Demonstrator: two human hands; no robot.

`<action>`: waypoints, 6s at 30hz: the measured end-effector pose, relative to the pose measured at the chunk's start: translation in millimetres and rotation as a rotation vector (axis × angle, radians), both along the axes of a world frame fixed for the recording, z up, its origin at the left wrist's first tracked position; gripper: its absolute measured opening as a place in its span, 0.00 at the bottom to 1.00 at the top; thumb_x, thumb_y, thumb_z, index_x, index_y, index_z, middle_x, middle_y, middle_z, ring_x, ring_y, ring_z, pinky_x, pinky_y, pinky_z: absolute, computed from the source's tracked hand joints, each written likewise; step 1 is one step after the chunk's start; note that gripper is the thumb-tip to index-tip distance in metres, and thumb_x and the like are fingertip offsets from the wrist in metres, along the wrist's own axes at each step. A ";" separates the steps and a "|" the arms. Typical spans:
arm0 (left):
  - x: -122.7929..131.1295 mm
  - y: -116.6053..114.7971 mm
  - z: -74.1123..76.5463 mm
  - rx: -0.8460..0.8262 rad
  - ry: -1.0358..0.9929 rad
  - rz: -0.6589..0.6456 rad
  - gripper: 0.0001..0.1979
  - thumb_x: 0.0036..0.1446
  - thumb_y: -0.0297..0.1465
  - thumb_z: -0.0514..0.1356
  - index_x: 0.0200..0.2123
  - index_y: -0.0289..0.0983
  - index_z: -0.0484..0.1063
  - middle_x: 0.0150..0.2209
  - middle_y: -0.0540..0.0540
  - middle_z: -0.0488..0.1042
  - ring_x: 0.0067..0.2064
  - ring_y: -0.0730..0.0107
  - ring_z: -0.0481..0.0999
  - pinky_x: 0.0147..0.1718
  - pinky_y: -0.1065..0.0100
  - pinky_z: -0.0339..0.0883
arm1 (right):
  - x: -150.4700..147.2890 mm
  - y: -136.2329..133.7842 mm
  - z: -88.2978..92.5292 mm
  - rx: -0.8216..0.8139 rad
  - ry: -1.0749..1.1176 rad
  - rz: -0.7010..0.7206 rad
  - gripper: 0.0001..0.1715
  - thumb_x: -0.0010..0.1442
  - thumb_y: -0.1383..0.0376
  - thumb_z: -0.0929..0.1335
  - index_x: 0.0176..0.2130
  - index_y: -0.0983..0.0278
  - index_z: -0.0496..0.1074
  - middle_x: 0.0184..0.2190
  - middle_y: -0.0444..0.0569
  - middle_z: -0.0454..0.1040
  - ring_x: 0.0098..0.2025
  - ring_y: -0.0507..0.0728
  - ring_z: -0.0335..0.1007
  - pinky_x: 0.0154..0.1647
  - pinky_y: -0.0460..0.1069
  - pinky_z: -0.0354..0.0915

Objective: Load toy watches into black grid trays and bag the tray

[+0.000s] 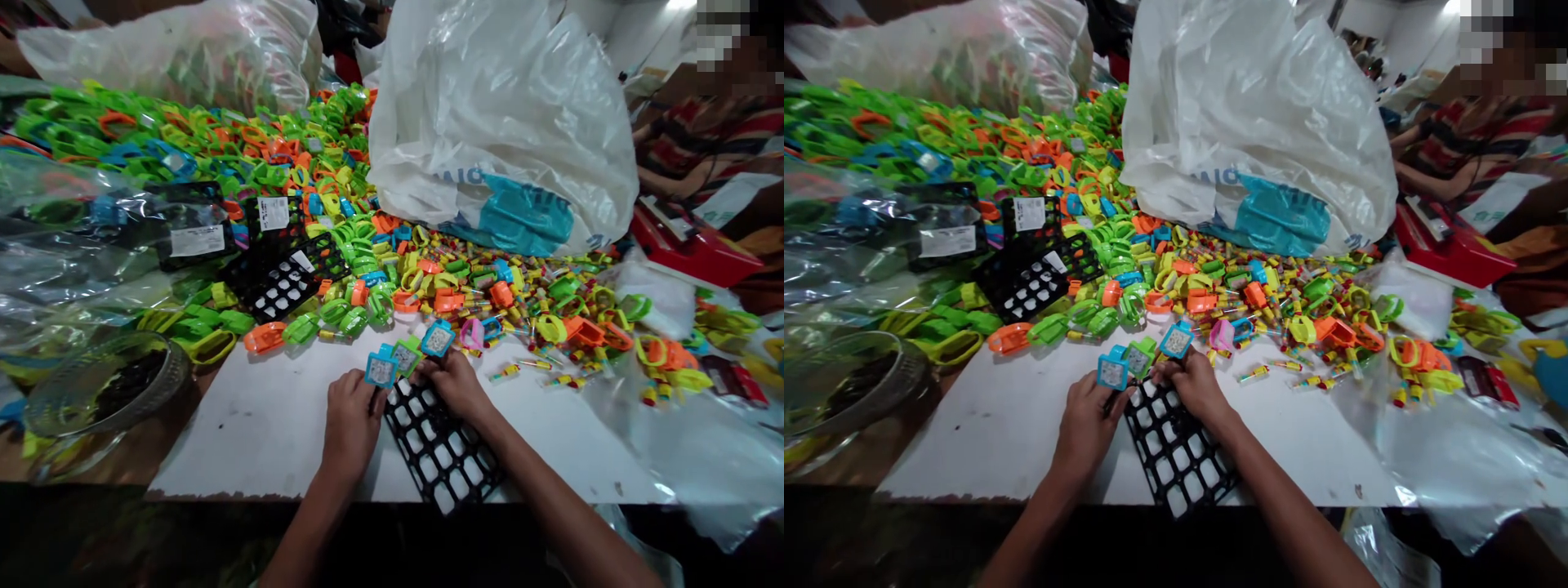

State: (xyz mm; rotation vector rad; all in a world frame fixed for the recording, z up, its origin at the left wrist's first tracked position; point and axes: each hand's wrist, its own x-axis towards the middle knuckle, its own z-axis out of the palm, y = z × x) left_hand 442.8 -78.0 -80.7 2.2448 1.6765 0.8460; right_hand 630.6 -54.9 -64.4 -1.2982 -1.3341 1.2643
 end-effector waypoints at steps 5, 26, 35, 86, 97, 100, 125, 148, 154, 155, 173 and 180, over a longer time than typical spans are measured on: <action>0.4 -1.8 1.4 -0.007 0.004 0.006 0.05 0.58 0.31 0.58 0.36 0.40 0.73 0.36 0.46 0.72 0.40 0.61 0.68 0.40 0.61 0.64 | 1.3 -6.7 -3.9 0.235 -0.275 0.025 0.08 0.55 0.70 0.62 0.29 0.62 0.70 0.28 0.46 0.76 0.33 0.57 0.74 0.37 0.50 0.69; 3.2 -1.2 1.2 -0.014 -0.026 0.088 0.10 0.59 0.35 0.58 0.28 0.39 0.74 0.33 0.45 0.72 0.38 0.60 0.68 0.39 0.62 0.65 | -21.0 -14.2 -2.4 0.322 -0.403 -0.054 0.12 0.56 0.73 0.59 0.38 0.63 0.67 0.27 0.44 0.71 0.29 0.54 0.66 0.31 0.47 0.62; 1.7 -2.6 6.4 -0.061 -0.064 0.054 0.06 0.57 0.34 0.59 0.30 0.39 0.74 0.32 0.47 0.72 0.38 0.63 0.69 0.38 0.64 0.64 | -10.4 -13.9 4.6 0.225 -0.235 0.016 0.15 0.53 0.67 0.70 0.43 0.61 0.70 0.39 0.45 0.74 0.39 0.56 0.70 0.41 0.49 0.66; -1.5 5.1 9.9 -0.211 -0.160 0.062 0.10 0.59 0.37 0.56 0.34 0.41 0.75 0.39 0.44 0.73 0.44 0.57 0.70 0.45 0.58 0.64 | 109.8 19.4 33.5 0.145 -0.755 -0.394 0.11 0.60 0.60 0.66 0.40 0.64 0.69 0.33 0.51 0.75 0.34 0.59 0.71 0.34 0.50 0.64; -0.3 4.6 6.2 -0.162 -0.117 0.050 0.08 0.59 0.35 0.57 0.34 0.41 0.75 0.38 0.45 0.73 0.41 0.60 0.71 0.44 0.59 0.64 | 11.1 8.5 -14.8 0.087 -0.093 -0.096 0.08 0.54 0.65 0.65 0.37 0.62 0.70 0.28 0.44 0.75 0.31 0.56 0.71 0.36 0.50 0.68; -0.7 3.7 5.8 -0.153 -0.113 0.060 0.08 0.59 0.35 0.57 0.35 0.42 0.75 0.38 0.46 0.73 0.41 0.60 0.70 0.43 0.59 0.64 | 15.4 6.8 -12.3 0.162 -0.211 -0.110 0.12 0.54 0.67 0.65 0.40 0.62 0.71 0.35 0.46 0.77 0.36 0.58 0.72 0.41 0.52 0.68; -1.5 8.7 3.3 -0.115 -0.145 0.066 0.13 0.58 0.39 0.56 0.25 0.40 0.73 0.35 0.45 0.73 0.38 0.61 0.72 0.40 0.59 0.66 | 75.3 -63.8 33.1 0.254 -1.230 -0.093 0.09 0.58 0.73 0.66 0.38 0.62 0.72 0.37 0.53 0.70 0.40 0.61 0.67 0.40 0.52 0.64; -1.1 7.6 4.2 -0.164 -0.184 0.077 0.12 0.57 0.37 0.57 0.26 0.38 0.73 0.36 0.43 0.72 0.42 0.57 0.71 0.44 0.57 0.65 | 51.0 -20.7 12.2 0.075 -0.229 -0.265 0.10 0.55 0.59 0.68 0.35 0.62 0.67 0.27 0.45 0.74 0.29 0.56 0.69 0.31 0.49 0.64; -1.1 5.4 5.0 -0.141 -0.149 0.067 0.09 0.58 0.36 0.57 0.33 0.40 0.76 0.38 0.44 0.73 0.40 0.58 0.71 0.43 0.58 0.65 | 19.6 12.1 -14.0 0.067 0.138 -0.283 0.16 0.51 0.59 0.70 0.40 0.64 0.71 0.35 0.48 0.78 0.34 0.57 0.73 0.36 0.51 0.70; -1.2 5.3 4.8 -0.139 -0.146 0.065 0.09 0.58 0.36 0.57 0.34 0.41 0.76 0.39 0.45 0.73 0.40 0.58 0.71 0.43 0.58 0.65 | 19.1 13.0 -15.3 0.081 0.123 -0.276 0.16 0.51 0.61 0.69 0.41 0.64 0.71 0.38 0.49 0.79 0.38 0.58 0.74 0.40 0.52 0.70; 1.3 4.4 3.0 -0.170 -0.154 0.096 0.11 0.59 0.39 0.57 0.31 0.41 0.75 0.36 0.46 0.71 0.41 0.59 0.68 0.41 0.60 0.65 | 33.4 5.2 -12.7 0.208 -0.160 -0.165 0.18 0.55 0.67 0.67 0.47 0.62 0.72 0.46 0.48 0.77 0.48 0.60 0.73 0.49 0.54 0.69; -1.0 3.3 0.8 -0.146 -0.141 0.111 0.11 0.58 0.40 0.57 0.32 0.42 0.76 0.38 0.46 0.72 0.41 0.58 0.68 0.41 0.59 0.65 | 27.0 1.3 -3.2 0.398 -0.383 -0.079 0.17 0.56 0.72 0.63 0.46 0.62 0.72 0.45 0.49 0.77 0.47 0.59 0.72 0.48 0.52 0.68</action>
